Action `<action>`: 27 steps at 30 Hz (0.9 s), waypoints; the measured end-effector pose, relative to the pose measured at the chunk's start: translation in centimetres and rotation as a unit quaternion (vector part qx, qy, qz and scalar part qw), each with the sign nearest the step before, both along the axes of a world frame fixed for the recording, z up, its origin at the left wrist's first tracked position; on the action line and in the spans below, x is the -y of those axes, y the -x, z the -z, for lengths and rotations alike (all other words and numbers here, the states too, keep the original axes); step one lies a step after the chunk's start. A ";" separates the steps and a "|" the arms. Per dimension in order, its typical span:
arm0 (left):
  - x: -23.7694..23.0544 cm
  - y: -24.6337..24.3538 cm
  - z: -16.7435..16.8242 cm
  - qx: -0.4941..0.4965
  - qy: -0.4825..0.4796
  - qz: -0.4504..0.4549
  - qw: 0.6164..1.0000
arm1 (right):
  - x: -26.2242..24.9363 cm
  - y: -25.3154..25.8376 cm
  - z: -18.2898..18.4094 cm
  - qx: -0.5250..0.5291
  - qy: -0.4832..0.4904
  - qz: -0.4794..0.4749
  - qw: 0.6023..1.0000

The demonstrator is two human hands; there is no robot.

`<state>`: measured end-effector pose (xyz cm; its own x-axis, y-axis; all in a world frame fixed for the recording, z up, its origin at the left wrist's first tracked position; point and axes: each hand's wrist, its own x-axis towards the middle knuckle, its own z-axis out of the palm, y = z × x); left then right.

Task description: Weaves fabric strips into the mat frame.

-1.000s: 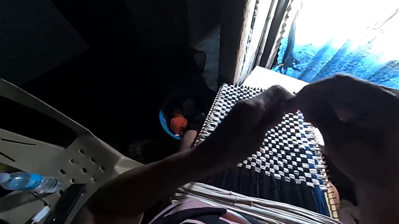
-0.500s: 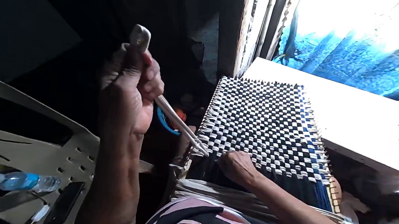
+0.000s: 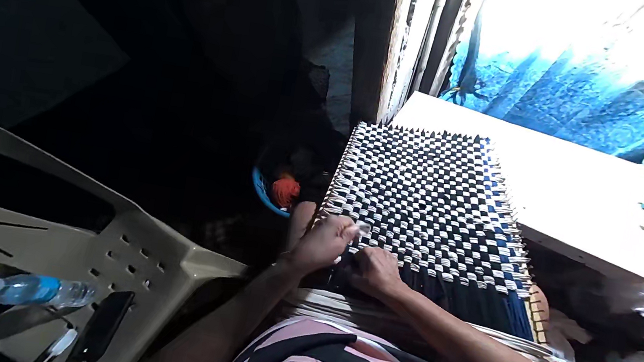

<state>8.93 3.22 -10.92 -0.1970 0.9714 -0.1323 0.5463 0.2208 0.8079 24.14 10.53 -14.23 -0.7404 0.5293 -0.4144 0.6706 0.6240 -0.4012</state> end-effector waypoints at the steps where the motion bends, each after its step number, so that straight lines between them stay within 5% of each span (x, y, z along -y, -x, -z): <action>1: -0.2 -0.4 1.3 -0.032 0.044 0.024 0.998 | -0.5 -0.2 0.1 -0.005 0.022 0.017 1.000; 5: 0.1 -2.1 2.2 -0.211 0.210 0.122 0.947 | -1.8 -0.7 0.6 -0.010 0.069 0.032 0.997; 9: 0.3 -4.6 1.0 -0.337 0.263 0.175 0.887 | -1.6 -0.6 0.6 0.004 0.085 0.052 0.995; 21: 0.0 -1.0 3.2 -0.106 0.197 0.100 0.970 | -3.4 -1.4 1.4 -0.064 0.154 -0.023 0.986; 27: 0.7 -0.7 2.3 -0.125 0.155 0.111 0.974 | -2.3 -1.0 -0.1 -0.082 0.156 0.090 0.980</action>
